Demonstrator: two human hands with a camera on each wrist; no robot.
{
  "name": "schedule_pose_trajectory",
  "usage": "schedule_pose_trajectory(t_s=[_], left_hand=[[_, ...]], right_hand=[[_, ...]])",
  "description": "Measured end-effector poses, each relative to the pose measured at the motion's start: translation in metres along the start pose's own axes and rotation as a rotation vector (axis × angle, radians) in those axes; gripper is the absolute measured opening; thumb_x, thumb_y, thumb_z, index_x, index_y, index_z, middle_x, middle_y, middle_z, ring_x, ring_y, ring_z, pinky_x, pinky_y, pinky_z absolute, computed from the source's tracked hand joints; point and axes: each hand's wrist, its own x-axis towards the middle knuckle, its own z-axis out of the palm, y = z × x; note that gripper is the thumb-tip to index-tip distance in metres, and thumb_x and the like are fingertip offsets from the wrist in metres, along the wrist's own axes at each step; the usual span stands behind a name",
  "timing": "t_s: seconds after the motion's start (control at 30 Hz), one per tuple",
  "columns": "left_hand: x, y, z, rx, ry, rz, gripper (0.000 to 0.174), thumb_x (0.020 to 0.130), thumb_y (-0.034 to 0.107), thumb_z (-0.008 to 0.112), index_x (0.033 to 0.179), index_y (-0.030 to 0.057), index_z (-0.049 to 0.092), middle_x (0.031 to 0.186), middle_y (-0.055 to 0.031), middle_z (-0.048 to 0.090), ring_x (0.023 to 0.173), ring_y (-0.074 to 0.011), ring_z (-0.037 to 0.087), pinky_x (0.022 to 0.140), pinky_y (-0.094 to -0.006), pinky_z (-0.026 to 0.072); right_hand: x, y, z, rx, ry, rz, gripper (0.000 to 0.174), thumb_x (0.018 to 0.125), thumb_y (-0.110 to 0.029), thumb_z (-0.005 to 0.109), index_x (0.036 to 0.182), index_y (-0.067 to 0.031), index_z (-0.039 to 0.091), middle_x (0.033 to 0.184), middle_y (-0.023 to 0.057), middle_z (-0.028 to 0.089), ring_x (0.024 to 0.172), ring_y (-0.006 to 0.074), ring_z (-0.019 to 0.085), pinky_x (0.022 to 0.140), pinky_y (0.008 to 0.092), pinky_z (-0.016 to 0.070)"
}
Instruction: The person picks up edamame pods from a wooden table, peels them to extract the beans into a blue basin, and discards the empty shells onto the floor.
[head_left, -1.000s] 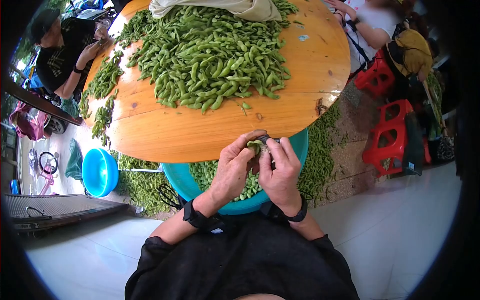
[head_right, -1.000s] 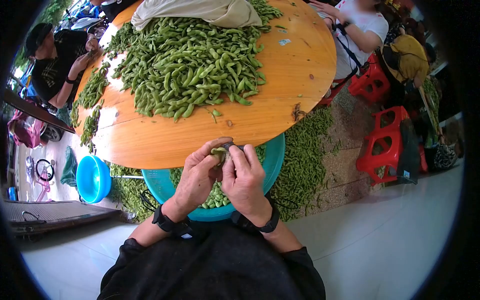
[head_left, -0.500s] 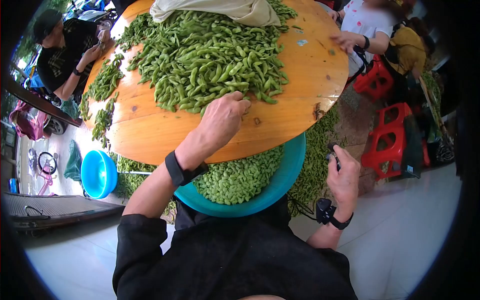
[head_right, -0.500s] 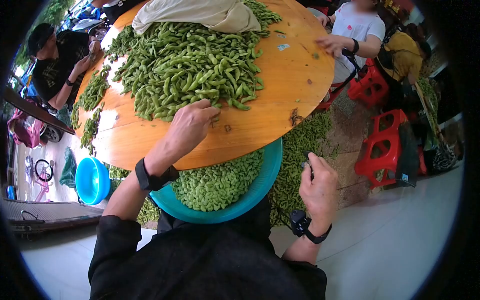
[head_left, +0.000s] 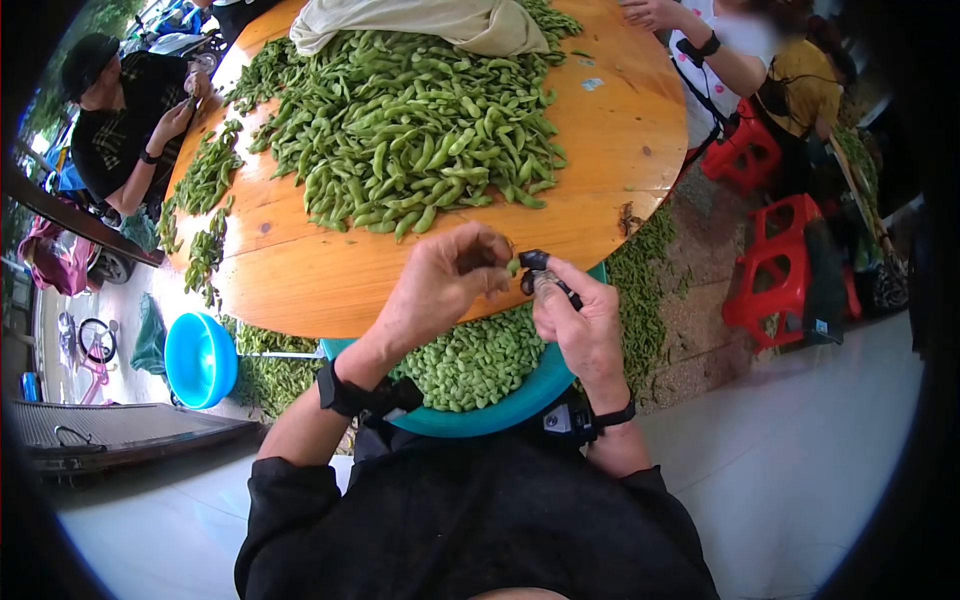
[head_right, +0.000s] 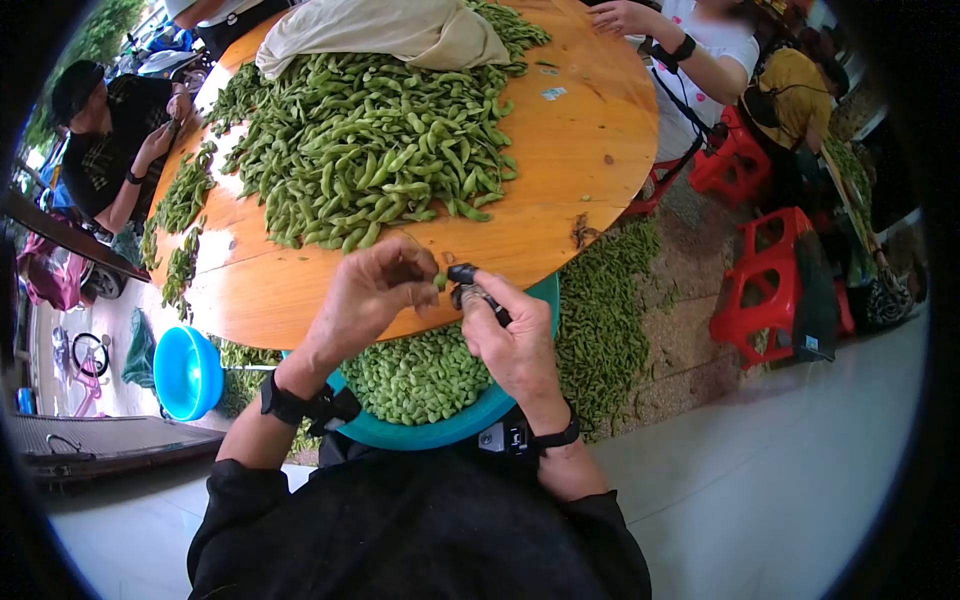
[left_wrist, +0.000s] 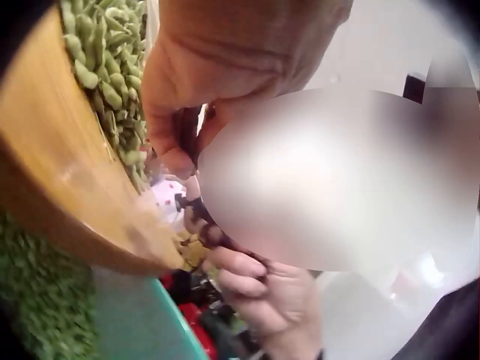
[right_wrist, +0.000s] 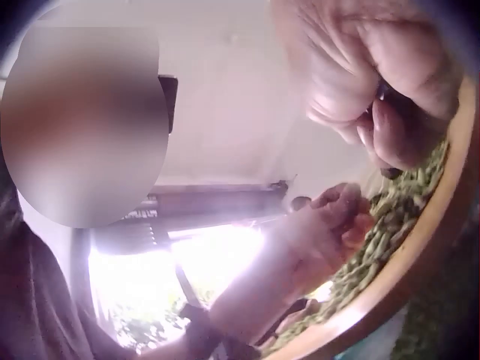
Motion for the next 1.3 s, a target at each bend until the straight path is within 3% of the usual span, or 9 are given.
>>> schedule_pose_trajectory(t_s=[0.23,0.43,0.57,0.63,0.77,0.8,0.83,0.9,1.3], left_hand=[[-0.026,-0.012,0.006,-0.187,0.121,-0.074,0.022,0.086,-0.008,0.063,0.102,-0.0009,0.05,0.082,-0.0077,0.064,0.068,-0.0107,0.062,0.058,-0.0241,0.051],[-0.031,-0.014,0.003,-0.025,0.092,-0.113,0.03,0.085,-0.007,0.067,0.108,0.0005,0.048,0.081,-0.0099,0.065,0.069,-0.0128,0.063,0.057,-0.024,0.0505],[-0.033,-0.022,-0.001,-0.382,-0.004,-0.18,0.032,0.084,-0.006,0.068,0.109,0.0005,0.05,0.08,-0.0102,0.066,0.067,-0.0147,0.064,0.054,-0.0233,0.0481],[-0.035,-0.027,0.0,-0.576,-0.063,-0.216,0.032,0.084,-0.005,0.069,0.109,0.0006,0.05,0.08,-0.0101,0.065,0.067,-0.0154,0.064,0.053,-0.0233,0.0473],[-0.037,-0.032,0.013,-0.814,-0.051,-0.236,0.027,0.086,-0.006,0.066,0.108,0.0007,0.052,0.08,-0.0082,0.063,0.064,-0.0165,0.063,0.053,-0.026,0.0481],[-0.037,-0.032,0.016,-0.828,-0.003,-0.213,0.025,0.086,-0.006,0.065,0.108,0.0002,0.053,0.081,-0.0082,0.063,0.065,-0.0166,0.064,0.053,-0.026,0.0487],[-0.037,-0.031,0.018,-0.827,-0.004,-0.213,0.025,0.086,-0.006,0.065,0.108,0.0002,0.053,0.081,-0.0082,0.063,0.065,-0.0166,0.064,0.053,-0.026,0.0487],[-0.037,-0.03,0.02,-0.592,0.09,-0.113,0.023,0.087,-0.006,0.065,0.106,-0.0006,0.053,0.082,-0.0077,0.062,0.066,-0.0158,0.063,0.053,-0.0246,0.0488],[-0.045,-0.021,0.022,-0.346,0.172,-0.081,0.024,0.088,-0.006,0.064,0.107,0.0003,0.051,0.08,-0.0064,0.06,0.064,-0.013,0.061,0.05,-0.0227,0.0454]], right_hand=[[-0.005,0.003,0.01,-0.036,-0.118,0.06,0.024,0.095,-0.002,0.057,0.116,0.0078,0.063,0.076,-0.0005,0.053,0.058,0.0032,0.048,0.047,0.0206,0.0384],[-0.005,0.005,0.008,-0.147,-0.165,0.016,0.022,0.094,0.0,0.057,0.113,0.0076,0.064,0.082,-0.0012,0.051,0.06,0.0032,0.05,0.048,0.0201,0.0383],[-0.002,0.003,0.002,-0.078,-0.182,0.059,0.021,0.094,0.001,0.056,0.112,0.008,0.063,0.082,-0.0014,0.051,0.059,0.0032,0.049,0.048,0.0201,0.0379],[0.002,0.007,-0.013,0.344,-0.368,0.247,0.02,0.094,0.002,0.056,0.111,0.0083,0.063,0.082,-0.0015,0.051,0.059,0.0033,0.049,0.048,0.0202,0.0382],[-0.003,0.002,-0.007,0.248,-0.338,0.207,0.02,0.094,0.002,0.056,0.112,0.0088,0.062,0.082,-0.0013,0.05,0.059,0.0036,0.048,0.049,0.0203,0.0386],[-0.006,0.001,0.001,0.035,-0.249,0.099,0.02,0.095,0.001,0.056,0.112,0.0089,0.062,0.082,-0.001,0.049,0.059,0.0039,0.048,0.049,0.0205,0.0388],[-0.008,-0.001,0.005,-0.177,-0.157,-0.009,0.02,0.096,0.0,0.056,0.113,0.0091,0.061,0.083,-0.0007,0.049,0.059,0.0041,0.048,0.049,0.0207,0.039],[-0.011,-0.002,0.005,-0.142,-0.156,0.002,0.021,0.096,-0.001,0.056,0.113,0.0093,0.061,0.083,-0.0004,0.048,0.059,0.0042,0.048,0.049,0.0209,0.0392],[-0.015,-0.004,0.001,-0.021,-0.239,0.1,0.022,0.097,0.0,0.054,0.115,0.0115,0.059,0.085,0.0003,0.046,0.06,0.0038,0.046,0.049,0.021,0.0372]])
